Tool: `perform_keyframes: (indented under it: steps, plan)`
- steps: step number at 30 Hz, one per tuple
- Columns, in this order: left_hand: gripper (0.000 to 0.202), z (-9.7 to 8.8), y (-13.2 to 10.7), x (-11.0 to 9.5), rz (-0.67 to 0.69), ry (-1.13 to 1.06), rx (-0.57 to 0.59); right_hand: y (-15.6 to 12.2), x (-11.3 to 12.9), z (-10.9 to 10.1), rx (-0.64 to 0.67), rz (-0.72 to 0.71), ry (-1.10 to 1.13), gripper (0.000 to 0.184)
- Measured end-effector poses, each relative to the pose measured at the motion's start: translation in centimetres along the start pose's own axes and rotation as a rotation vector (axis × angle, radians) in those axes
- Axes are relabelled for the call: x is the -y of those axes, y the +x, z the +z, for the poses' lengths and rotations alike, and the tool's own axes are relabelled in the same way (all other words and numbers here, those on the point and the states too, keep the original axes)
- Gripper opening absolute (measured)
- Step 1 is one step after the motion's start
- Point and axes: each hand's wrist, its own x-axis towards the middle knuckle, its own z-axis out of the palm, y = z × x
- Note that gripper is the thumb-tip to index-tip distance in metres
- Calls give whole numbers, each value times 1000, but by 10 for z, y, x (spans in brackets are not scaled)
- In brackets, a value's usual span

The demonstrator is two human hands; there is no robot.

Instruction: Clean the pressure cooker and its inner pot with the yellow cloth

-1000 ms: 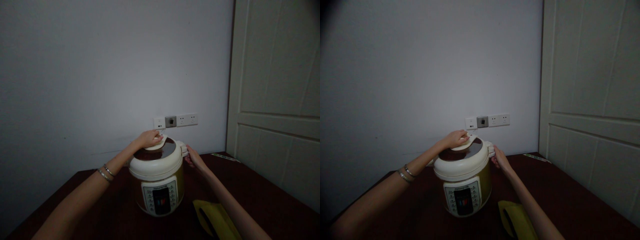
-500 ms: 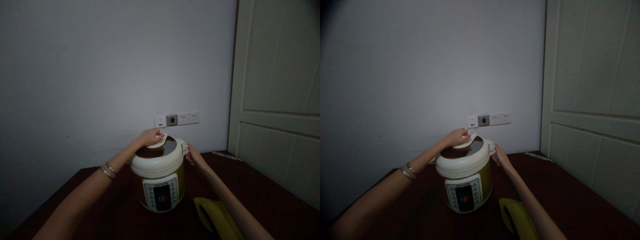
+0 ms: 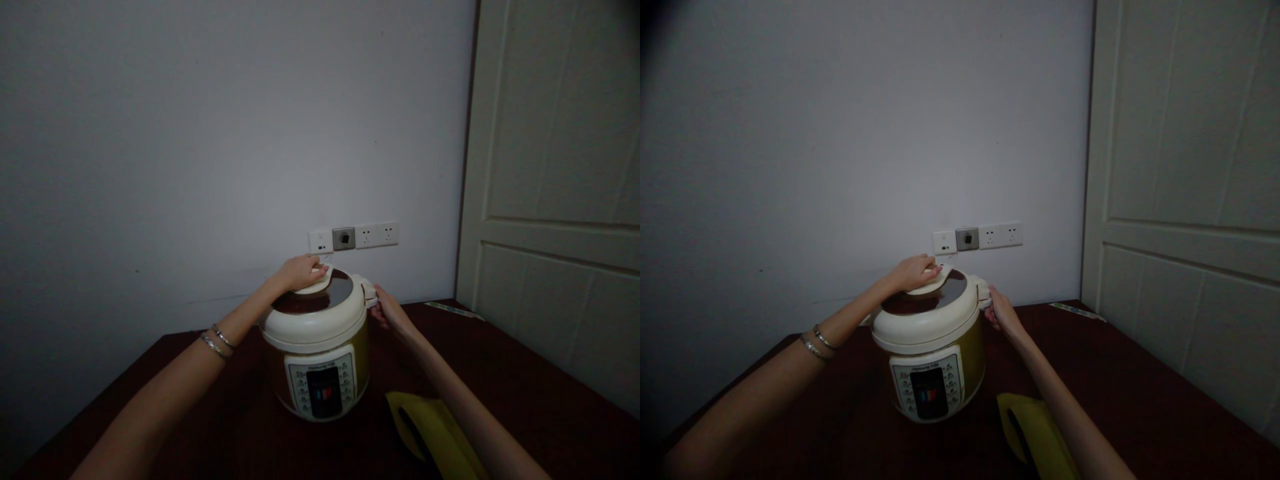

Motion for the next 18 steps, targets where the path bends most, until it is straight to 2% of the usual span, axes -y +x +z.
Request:
perform_keyframes:
  steps: [18]
  plan:
    - [62,2,-1,-7,-133,43,3,4,-6,-2,-1,-18,16,56]
